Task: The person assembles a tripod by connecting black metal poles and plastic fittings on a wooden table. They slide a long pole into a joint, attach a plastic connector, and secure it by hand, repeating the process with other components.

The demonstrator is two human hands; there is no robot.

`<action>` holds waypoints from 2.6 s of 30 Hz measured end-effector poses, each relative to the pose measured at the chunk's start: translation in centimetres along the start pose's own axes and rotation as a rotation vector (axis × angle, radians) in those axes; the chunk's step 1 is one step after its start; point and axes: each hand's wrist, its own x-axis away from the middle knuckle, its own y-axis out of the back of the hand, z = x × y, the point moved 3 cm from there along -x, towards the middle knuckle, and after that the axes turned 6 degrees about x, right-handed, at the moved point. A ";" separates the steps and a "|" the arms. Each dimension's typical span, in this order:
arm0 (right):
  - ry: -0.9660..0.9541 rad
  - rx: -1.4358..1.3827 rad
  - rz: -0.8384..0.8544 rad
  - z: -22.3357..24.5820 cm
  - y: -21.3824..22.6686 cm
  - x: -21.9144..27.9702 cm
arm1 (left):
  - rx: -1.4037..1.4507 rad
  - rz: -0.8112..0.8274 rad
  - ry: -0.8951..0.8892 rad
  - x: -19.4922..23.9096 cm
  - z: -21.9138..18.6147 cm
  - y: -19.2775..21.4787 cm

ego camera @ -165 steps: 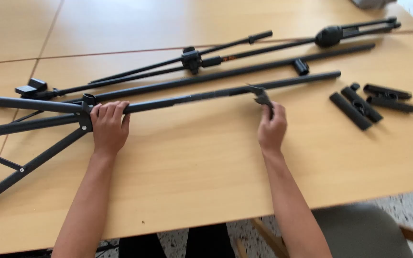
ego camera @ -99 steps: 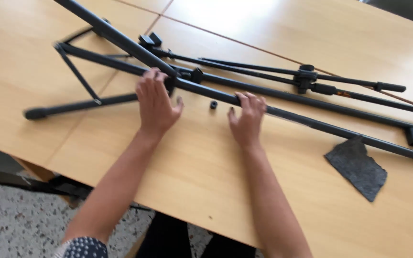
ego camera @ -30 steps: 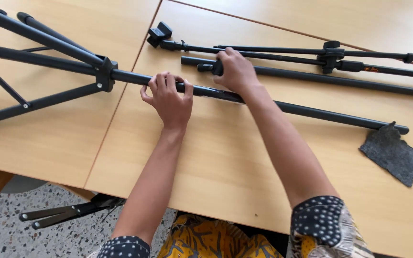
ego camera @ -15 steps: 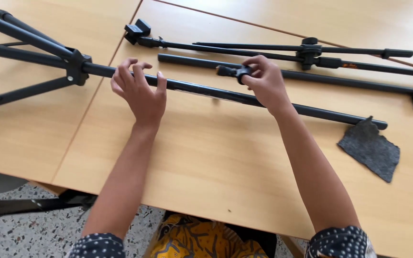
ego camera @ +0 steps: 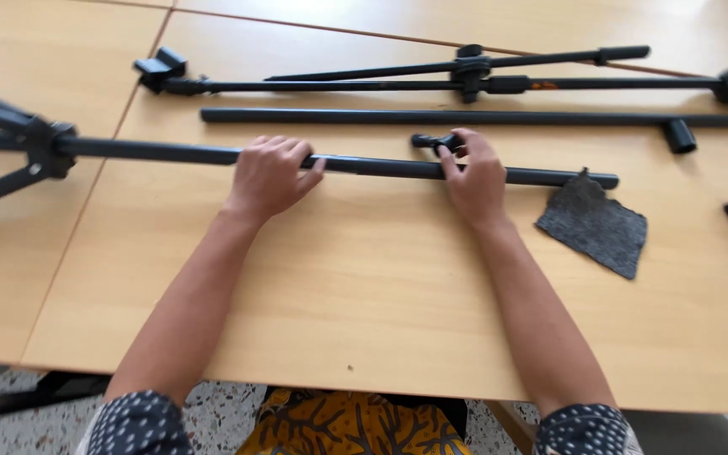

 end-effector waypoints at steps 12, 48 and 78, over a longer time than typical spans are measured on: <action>0.061 0.286 -0.077 -1.1 -2.7 0.0 | -0.056 0.027 0.032 -0.6 1.3 0.3; 0.108 0.213 0.011 0.0 -2.4 0.9 | 0.105 0.463 0.236 -8.0 3.6 -5.8; -0.074 0.094 -0.155 -0.6 0.6 1.0 | 0.396 0.340 0.280 -8.6 3.2 2.5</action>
